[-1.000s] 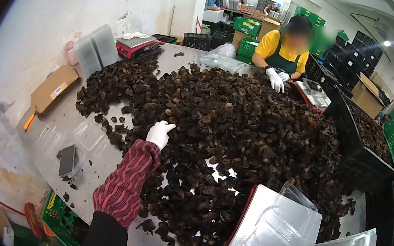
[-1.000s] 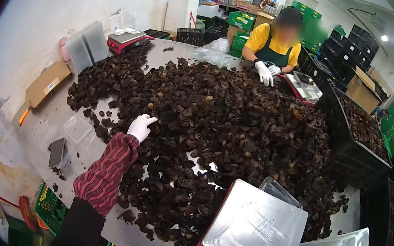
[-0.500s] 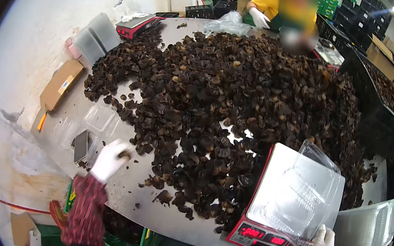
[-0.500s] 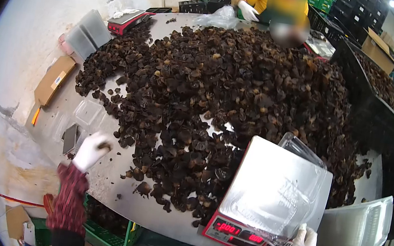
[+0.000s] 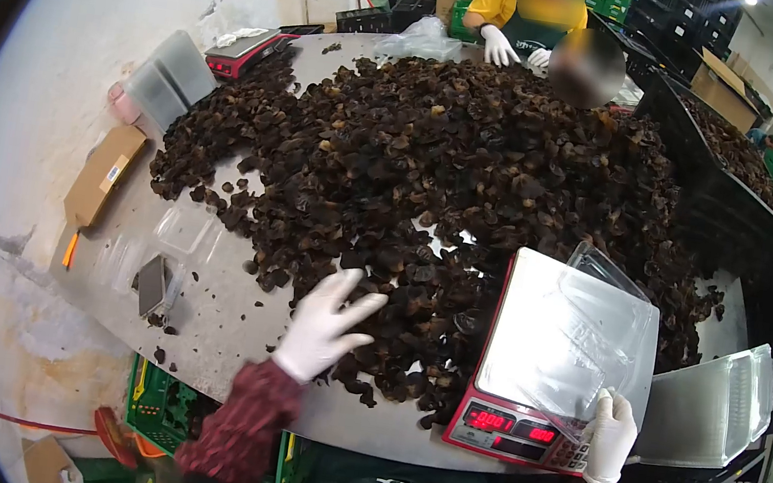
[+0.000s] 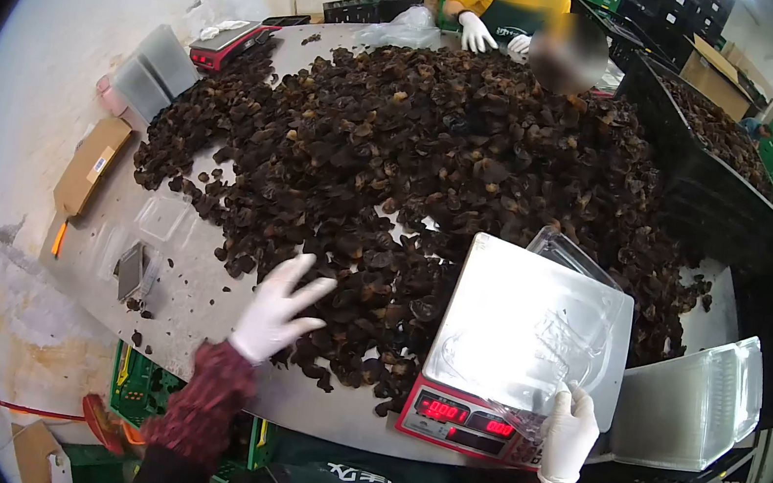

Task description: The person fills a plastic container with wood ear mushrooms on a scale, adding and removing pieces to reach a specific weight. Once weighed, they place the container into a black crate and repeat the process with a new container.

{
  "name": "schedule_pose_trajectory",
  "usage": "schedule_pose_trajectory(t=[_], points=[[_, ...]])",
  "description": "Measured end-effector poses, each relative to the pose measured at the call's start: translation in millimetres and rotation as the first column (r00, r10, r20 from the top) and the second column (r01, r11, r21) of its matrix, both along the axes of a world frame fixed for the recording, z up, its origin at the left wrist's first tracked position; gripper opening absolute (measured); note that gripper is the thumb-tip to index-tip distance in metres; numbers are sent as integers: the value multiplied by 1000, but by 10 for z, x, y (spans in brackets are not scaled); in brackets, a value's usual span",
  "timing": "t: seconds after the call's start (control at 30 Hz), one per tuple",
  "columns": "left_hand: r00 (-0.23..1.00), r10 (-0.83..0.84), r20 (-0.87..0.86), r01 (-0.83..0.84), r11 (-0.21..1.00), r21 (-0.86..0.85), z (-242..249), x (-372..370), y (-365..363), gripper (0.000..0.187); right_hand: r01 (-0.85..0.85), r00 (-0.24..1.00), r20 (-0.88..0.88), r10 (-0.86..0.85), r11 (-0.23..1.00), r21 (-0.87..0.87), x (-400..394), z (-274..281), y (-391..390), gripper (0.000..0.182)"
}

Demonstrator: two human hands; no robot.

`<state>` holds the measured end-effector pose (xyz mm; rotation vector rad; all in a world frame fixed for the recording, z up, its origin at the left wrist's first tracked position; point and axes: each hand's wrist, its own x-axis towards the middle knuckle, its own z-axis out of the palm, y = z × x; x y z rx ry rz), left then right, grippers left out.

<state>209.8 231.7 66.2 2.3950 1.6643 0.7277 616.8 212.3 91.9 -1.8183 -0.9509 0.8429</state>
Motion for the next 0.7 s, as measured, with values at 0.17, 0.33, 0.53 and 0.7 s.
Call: schedule_pose_trajectory(t=[0.17,0.33,0.53,0.7], points=[[970,-40,-239,69,991,115,-570,371,542,45,9,1000,1,-9,1000,8,-57,11,20,28],[931,32,365,-48,998,37,-660,150,755,21,18,1000,-22,-18,1000,5,-75,82,31,26],[733,107,672,-101,994,-49,170,438,955,13,-48,999,5,48,999,10,-111,107,154,22],[720,-451,528,410,890,201,721,1369,822,23,-110,993,37,109,994,7,-182,77,250,22]])
